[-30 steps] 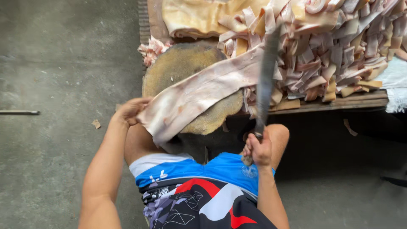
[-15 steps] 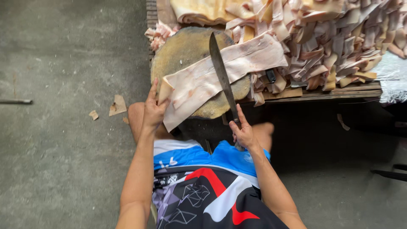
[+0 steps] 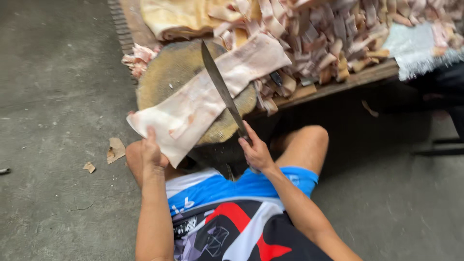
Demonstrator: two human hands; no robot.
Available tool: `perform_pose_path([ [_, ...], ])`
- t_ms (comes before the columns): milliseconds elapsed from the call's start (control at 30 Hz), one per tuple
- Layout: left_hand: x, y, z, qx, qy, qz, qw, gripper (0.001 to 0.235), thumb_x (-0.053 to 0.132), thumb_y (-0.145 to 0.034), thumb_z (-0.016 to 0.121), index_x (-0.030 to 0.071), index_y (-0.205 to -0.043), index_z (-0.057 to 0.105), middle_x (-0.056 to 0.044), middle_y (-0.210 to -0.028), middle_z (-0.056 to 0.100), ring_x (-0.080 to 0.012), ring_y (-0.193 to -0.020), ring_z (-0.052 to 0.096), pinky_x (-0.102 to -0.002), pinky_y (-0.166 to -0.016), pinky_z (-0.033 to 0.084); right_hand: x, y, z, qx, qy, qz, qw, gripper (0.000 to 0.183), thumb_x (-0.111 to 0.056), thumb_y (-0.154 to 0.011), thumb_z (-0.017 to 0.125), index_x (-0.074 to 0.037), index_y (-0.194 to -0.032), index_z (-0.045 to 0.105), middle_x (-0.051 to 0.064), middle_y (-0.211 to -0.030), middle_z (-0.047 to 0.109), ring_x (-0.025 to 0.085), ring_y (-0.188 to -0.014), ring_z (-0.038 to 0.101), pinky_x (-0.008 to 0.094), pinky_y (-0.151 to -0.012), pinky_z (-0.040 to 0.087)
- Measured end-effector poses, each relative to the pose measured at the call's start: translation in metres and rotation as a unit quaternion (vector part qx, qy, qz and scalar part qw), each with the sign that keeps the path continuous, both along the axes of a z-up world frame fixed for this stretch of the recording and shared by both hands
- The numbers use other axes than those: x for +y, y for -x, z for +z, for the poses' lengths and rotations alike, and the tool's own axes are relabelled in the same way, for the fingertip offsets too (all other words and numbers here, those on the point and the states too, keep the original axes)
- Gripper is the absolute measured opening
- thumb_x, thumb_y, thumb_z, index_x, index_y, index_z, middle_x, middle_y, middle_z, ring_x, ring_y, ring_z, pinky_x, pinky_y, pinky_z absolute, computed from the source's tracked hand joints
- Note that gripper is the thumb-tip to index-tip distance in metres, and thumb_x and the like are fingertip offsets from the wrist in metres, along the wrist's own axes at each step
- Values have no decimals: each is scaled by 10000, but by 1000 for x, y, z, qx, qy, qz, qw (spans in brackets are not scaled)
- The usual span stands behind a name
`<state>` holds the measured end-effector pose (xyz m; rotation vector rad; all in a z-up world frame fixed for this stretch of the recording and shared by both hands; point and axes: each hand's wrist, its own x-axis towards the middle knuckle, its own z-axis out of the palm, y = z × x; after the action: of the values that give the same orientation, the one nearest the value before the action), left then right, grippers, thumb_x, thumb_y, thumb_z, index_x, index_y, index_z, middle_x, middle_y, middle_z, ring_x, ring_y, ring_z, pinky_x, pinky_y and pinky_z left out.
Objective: The person sits on a low stool and uses a large knife to cut sheets of raw pork belly into smaller strips on a round wooden chopping block. The person repeatedly picks up pieces of meat, slices them, and places the cut pieces onto a pile on a nearby table.
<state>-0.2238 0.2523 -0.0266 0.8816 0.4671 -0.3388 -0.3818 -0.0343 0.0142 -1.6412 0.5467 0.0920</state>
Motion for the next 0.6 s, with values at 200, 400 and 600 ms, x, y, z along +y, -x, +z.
perform_pose_path([
  [200,13,8,-3,-37,-67,-9,997,417,73,-976,637,-7,-1378,560,-136,-1309,650,-240,-1145,649,-369,-994,555,-36,11,-7,-54,41,27,997,645,-163,-1028,585,-262,-1618,346,-49,-617,507,39,-502,451,228,-455,436],
  [400,34,20,-2,-27,-76,-16,997,437,72,-954,630,29,-1385,569,-89,-1283,663,-209,-1132,657,-335,-974,562,-50,25,-22,-86,109,88,986,609,-152,-1031,584,-250,-1607,413,58,-792,626,100,-624,575,273,-592,522],
  [600,43,16,-28,-46,-77,-11,996,411,92,-992,630,-10,-1383,553,-109,-1245,663,-216,-1089,651,-351,-940,551,-37,3,-30,-146,242,157,946,588,-141,-1015,625,-220,-1570,445,177,-1058,764,230,-881,730,319,-778,564],
])
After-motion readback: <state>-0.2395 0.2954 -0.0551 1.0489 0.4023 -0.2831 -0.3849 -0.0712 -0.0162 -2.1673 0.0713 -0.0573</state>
